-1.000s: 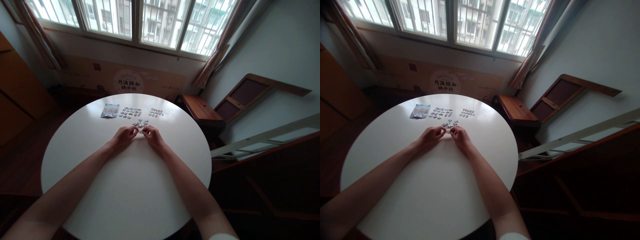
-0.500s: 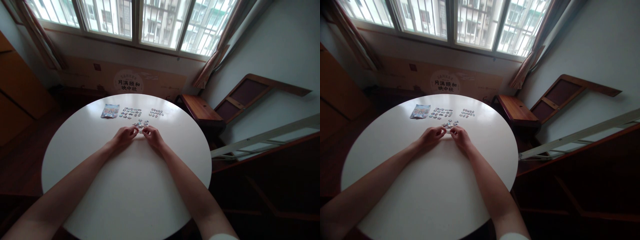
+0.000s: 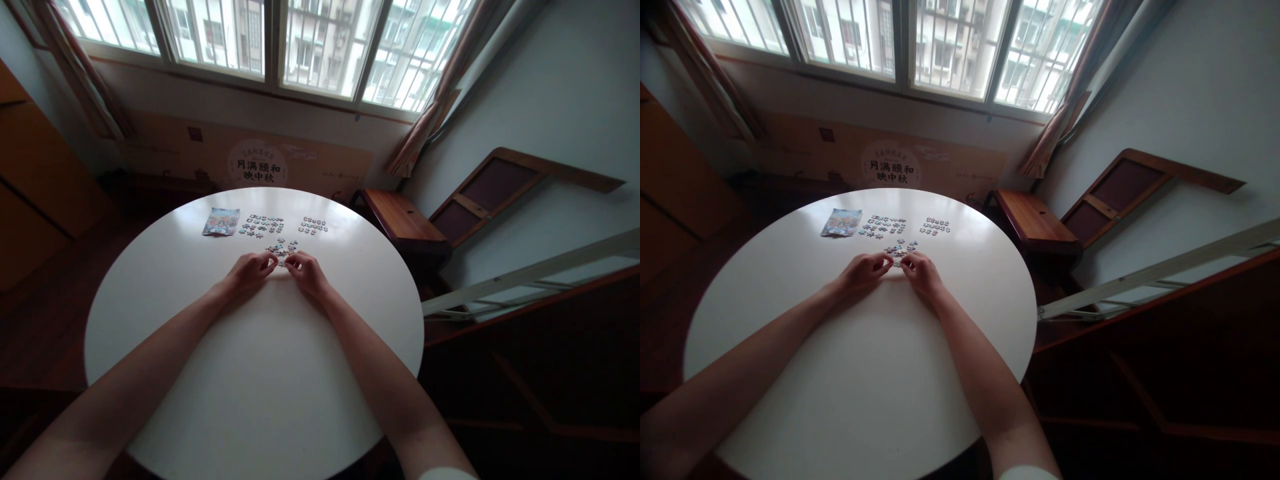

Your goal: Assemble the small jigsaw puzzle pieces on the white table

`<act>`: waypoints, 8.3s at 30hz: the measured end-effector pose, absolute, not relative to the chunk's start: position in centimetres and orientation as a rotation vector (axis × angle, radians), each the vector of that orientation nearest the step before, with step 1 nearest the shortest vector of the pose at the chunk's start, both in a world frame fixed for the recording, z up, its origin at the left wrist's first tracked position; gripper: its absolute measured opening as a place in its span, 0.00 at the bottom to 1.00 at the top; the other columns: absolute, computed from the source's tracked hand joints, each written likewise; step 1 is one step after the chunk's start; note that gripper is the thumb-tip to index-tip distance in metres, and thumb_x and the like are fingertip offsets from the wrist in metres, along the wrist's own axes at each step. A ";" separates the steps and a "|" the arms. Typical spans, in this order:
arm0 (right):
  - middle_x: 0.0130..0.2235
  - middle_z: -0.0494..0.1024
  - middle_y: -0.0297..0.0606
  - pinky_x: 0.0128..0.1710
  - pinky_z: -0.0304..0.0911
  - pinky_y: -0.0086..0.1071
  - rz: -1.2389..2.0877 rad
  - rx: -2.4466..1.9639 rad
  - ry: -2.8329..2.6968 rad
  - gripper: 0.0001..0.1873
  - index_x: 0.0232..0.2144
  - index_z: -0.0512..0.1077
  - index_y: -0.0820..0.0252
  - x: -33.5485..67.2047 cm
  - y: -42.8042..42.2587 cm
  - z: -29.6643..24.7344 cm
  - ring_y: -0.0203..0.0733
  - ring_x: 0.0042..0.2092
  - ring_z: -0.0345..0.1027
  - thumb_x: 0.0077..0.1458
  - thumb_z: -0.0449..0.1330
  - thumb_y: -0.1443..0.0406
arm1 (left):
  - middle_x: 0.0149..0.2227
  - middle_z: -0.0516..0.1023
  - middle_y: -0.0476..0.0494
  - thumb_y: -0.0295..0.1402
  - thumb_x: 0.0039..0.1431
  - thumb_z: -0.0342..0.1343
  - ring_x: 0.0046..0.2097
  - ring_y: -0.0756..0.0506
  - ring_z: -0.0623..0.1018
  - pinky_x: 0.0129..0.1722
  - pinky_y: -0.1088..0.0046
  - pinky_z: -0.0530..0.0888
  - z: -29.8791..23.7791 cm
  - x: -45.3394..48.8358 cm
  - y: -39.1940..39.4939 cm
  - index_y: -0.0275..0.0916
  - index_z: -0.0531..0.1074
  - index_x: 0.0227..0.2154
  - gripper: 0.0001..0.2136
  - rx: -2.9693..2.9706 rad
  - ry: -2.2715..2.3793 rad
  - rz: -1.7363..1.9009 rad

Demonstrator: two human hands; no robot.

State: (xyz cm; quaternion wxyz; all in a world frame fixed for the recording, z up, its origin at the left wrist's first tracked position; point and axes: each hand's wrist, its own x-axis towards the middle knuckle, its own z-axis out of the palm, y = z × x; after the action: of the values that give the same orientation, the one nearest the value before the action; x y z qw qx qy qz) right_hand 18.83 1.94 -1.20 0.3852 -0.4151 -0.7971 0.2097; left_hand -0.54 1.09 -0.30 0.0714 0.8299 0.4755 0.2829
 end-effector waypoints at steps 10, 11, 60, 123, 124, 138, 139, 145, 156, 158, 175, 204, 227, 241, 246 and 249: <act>0.32 0.72 0.35 0.36 0.61 0.27 0.531 -1.059 -2.036 0.05 0.30 0.73 0.61 18.8 1.8 -1.0 0.33 0.31 0.64 0.54 0.57 0.68 | 0.21 0.73 0.50 0.37 0.59 0.49 0.23 0.52 0.69 0.27 0.78 0.62 -0.6 -0.6 1.2 0.39 0.75 0.36 0.12 2.503 1.433 0.838; 0.32 0.72 0.35 0.36 0.61 0.27 0.532 -1.057 -2.036 0.05 0.30 0.73 0.61 18.8 1.8 -1.0 0.33 0.31 0.64 0.54 0.57 0.68 | 0.22 0.73 0.50 0.37 0.59 0.48 0.23 0.52 0.69 0.27 0.78 0.62 -0.6 -0.7 1.2 0.39 0.75 0.36 0.12 2.504 1.431 0.835; 0.32 0.72 0.35 0.38 0.61 0.28 0.517 -1.043 -2.055 0.05 0.30 0.72 0.61 18.9 1.8 -1.0 0.34 0.32 0.65 0.55 0.56 0.68 | 0.22 0.73 0.50 0.37 0.59 0.49 0.23 0.51 0.70 0.28 0.78 0.62 -0.6 -0.6 1.1 0.38 0.74 0.36 0.11 2.484 1.411 0.871; 0.33 0.71 0.35 0.36 0.61 0.28 0.528 -1.008 -2.050 0.05 0.31 0.72 0.60 18.9 1.9 -1.2 0.33 0.32 0.64 0.55 0.56 0.68 | 0.22 0.74 0.50 0.38 0.62 0.46 0.23 0.50 0.71 0.27 0.77 0.62 -0.6 -0.6 1.1 0.40 0.71 0.39 0.12 2.479 1.429 0.836; 0.33 0.71 0.35 0.36 0.61 0.28 0.531 -1.010 -2.045 0.05 0.31 0.72 0.60 18.9 1.9 -1.2 0.33 0.32 0.64 0.55 0.56 0.68 | 0.22 0.74 0.50 0.38 0.62 0.46 0.23 0.50 0.71 0.27 0.77 0.62 -0.6 -0.6 1.1 0.40 0.71 0.39 0.12 2.480 1.429 0.838; 0.32 0.71 0.34 0.35 0.61 0.28 0.521 -0.984 -2.014 0.04 0.31 0.71 0.60 18.8 1.7 -1.0 0.33 0.31 0.64 0.54 0.56 0.67 | 0.22 0.74 0.51 0.40 0.63 0.44 0.24 0.50 0.71 0.27 0.77 0.61 -0.5 -0.7 1.1 0.40 0.70 0.41 0.13 2.480 1.402 0.833; 0.32 0.71 0.34 0.35 0.61 0.28 0.524 -0.981 -2.015 0.04 0.31 0.71 0.60 18.8 1.7 -1.0 0.33 0.31 0.64 0.54 0.56 0.67 | 0.22 0.74 0.51 0.39 0.63 0.44 0.24 0.50 0.71 0.27 0.77 0.61 -0.5 -0.7 1.1 0.40 0.70 0.41 0.13 2.478 1.401 0.836; 0.32 0.71 0.35 0.35 0.61 0.28 0.533 -0.983 -2.018 0.04 0.30 0.71 0.60 18.8 1.8 -1.1 0.33 0.31 0.64 0.55 0.56 0.67 | 0.22 0.74 0.51 0.39 0.62 0.45 0.23 0.49 0.71 0.27 0.76 0.61 -0.5 -0.6 1.1 0.40 0.70 0.40 0.12 2.466 1.408 0.849; 0.32 0.70 0.35 0.34 0.61 0.28 0.534 -0.982 -2.029 0.05 0.29 0.70 0.60 18.8 1.8 -1.1 0.33 0.31 0.64 0.55 0.55 0.67 | 0.23 0.75 0.50 0.39 0.63 0.45 0.24 0.49 0.72 0.27 0.77 0.62 -0.5 -0.6 1.1 0.40 0.70 0.40 0.12 2.492 1.424 0.822; 0.32 0.70 0.35 0.34 0.61 0.28 0.537 -0.985 -2.028 0.05 0.30 0.70 0.60 18.8 1.8 -1.1 0.33 0.31 0.64 0.55 0.55 0.67 | 0.22 0.74 0.50 0.39 0.63 0.45 0.24 0.49 0.72 0.27 0.77 0.62 -0.5 -0.6 1.1 0.40 0.70 0.40 0.12 2.488 1.427 0.815; 0.32 0.71 0.34 0.35 0.61 0.28 0.537 -0.989 -2.007 0.04 0.30 0.70 0.60 18.8 1.9 -1.2 0.33 0.31 0.64 0.55 0.55 0.66 | 0.16 0.62 0.57 0.36 0.60 0.47 0.19 0.53 0.62 0.24 0.78 0.57 -0.2 -0.5 1.0 0.38 0.69 0.40 0.11 2.431 1.351 0.893; 0.33 0.72 0.35 0.35 0.61 0.28 0.553 -0.978 -2.019 0.04 0.31 0.70 0.60 18.9 1.9 -1.2 0.33 0.32 0.64 0.55 0.55 0.67 | 0.20 0.71 0.52 0.39 0.63 0.45 0.22 0.51 0.69 0.26 0.77 0.60 -0.8 -0.7 1.2 0.39 0.70 0.39 0.12 2.468 1.395 0.865; 0.33 0.72 0.35 0.36 0.61 0.28 0.543 -0.975 -2.032 0.04 0.31 0.70 0.60 18.9 1.9 -1.2 0.34 0.32 0.64 0.55 0.55 0.67 | 0.18 0.66 0.54 0.38 0.62 0.45 0.20 0.52 0.65 0.25 0.78 0.58 -0.6 -0.6 1.1 0.39 0.70 0.38 0.11 2.486 1.399 0.867; 0.33 0.72 0.35 0.35 0.61 0.28 0.562 -0.996 -2.025 0.04 0.32 0.70 0.60 18.9 1.9 -1.2 0.34 0.32 0.64 0.56 0.55 0.66 | 0.18 0.67 0.54 0.38 0.62 0.44 0.20 0.52 0.64 0.25 0.78 0.58 -0.5 -0.5 1.0 0.40 0.70 0.39 0.12 2.469 1.385 0.883; 0.33 0.72 0.35 0.35 0.62 0.29 0.563 -0.991 -2.022 0.04 0.31 0.70 0.60 18.9 1.9 -1.2 0.34 0.32 0.64 0.55 0.55 0.66 | 0.18 0.66 0.54 0.38 0.62 0.45 0.20 0.52 0.64 0.25 0.78 0.57 -0.4 -0.5 1.0 0.39 0.70 0.38 0.12 2.462 1.386 0.882; 0.33 0.72 0.35 0.35 0.61 0.28 0.564 -0.987 -2.018 0.04 0.31 0.70 0.60 18.9 1.9 -1.2 0.34 0.32 0.65 0.55 0.55 0.66 | 0.17 0.65 0.55 0.38 0.61 0.45 0.20 0.52 0.64 0.25 0.78 0.57 -0.3 -0.5 1.0 0.39 0.70 0.38 0.12 2.460 1.391 0.870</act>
State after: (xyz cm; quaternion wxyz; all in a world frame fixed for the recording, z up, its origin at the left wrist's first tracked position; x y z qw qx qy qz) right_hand 18.92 1.86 -1.17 0.4013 -0.3902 -0.7981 0.2230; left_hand -0.49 0.98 -0.30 0.0922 0.8284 0.4685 0.2929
